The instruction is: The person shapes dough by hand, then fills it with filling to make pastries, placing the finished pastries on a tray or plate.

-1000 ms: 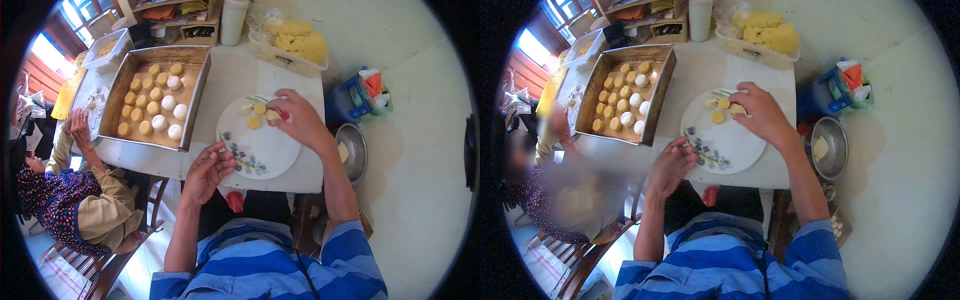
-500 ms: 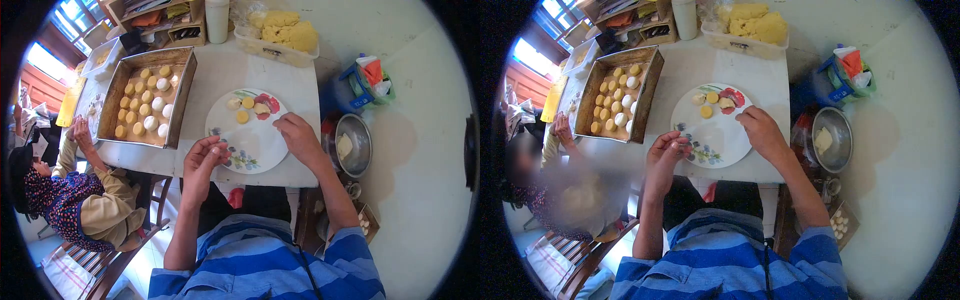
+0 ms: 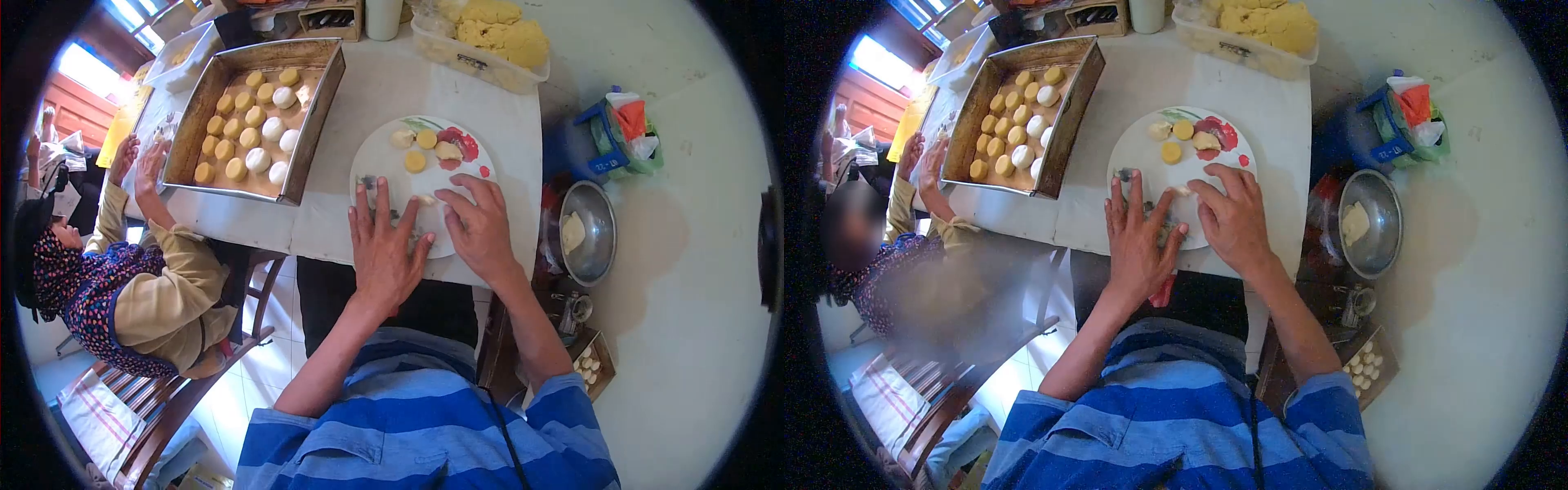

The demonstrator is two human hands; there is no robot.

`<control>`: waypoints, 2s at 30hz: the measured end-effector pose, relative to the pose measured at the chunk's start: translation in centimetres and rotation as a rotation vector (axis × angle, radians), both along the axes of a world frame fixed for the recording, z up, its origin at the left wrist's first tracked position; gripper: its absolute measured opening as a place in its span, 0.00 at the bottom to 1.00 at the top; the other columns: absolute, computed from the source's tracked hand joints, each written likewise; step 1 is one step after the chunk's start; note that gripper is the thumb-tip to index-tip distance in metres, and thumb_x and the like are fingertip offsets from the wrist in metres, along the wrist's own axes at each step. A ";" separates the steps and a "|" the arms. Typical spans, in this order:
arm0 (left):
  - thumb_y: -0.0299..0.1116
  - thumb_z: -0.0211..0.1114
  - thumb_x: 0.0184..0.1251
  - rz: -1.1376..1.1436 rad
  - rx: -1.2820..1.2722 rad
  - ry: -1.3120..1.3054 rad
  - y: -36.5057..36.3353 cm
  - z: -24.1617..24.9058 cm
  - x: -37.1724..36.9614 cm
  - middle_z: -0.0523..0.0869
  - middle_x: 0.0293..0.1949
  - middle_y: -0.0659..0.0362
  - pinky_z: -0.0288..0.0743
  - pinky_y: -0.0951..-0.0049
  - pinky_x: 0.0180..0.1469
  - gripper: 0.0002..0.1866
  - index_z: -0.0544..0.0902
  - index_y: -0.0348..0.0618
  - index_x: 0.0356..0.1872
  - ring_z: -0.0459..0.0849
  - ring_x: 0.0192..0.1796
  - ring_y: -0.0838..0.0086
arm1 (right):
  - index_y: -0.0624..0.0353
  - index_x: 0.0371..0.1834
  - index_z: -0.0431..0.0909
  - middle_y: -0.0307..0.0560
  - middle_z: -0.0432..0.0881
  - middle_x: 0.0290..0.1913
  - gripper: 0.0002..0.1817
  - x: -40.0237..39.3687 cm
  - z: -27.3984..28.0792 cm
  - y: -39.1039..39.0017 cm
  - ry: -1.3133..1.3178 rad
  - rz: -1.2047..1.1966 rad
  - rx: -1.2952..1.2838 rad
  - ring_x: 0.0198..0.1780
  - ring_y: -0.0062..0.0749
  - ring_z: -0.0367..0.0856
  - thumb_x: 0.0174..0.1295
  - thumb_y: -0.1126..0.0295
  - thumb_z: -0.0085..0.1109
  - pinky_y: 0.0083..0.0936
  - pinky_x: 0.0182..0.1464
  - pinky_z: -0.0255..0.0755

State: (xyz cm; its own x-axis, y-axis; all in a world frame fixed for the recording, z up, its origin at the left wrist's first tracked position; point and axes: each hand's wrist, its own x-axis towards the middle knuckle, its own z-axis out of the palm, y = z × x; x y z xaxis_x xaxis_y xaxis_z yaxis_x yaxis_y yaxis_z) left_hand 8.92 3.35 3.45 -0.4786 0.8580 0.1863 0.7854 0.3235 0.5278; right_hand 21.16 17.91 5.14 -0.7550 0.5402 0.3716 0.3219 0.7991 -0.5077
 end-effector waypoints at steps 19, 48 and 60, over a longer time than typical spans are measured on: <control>0.47 0.64 0.78 -0.119 -0.023 0.082 0.6 0.5 -1.2 0.56 0.86 0.44 0.45 0.32 0.83 0.26 0.81 0.58 0.74 0.45 0.86 0.35 | 0.38 0.70 0.83 0.49 0.56 0.86 0.28 1.0 0.1 0.3 -0.373 0.062 0.142 0.87 0.62 0.48 0.66 0.73 0.61 0.66 0.84 0.43; 0.46 0.58 0.82 -0.173 -0.012 0.097 -0.1 1.1 -1.1 0.52 0.86 0.40 0.45 0.34 0.83 0.28 0.74 0.57 0.79 0.45 0.87 0.37 | 0.43 0.74 0.80 0.55 0.58 0.85 0.28 2.4 -0.4 -1.5 -0.292 0.032 0.122 0.86 0.64 0.48 0.68 0.65 0.58 0.72 0.83 0.39; 0.44 0.56 0.83 -0.213 -0.072 0.161 1.3 0.3 -2.5 0.52 0.86 0.41 0.44 0.33 0.83 0.27 0.74 0.56 0.79 0.45 0.87 0.36 | 0.39 0.73 0.82 0.52 0.56 0.87 0.26 1.9 -0.8 0.0 -0.367 0.012 0.227 0.88 0.63 0.44 0.71 0.58 0.57 0.75 0.82 0.36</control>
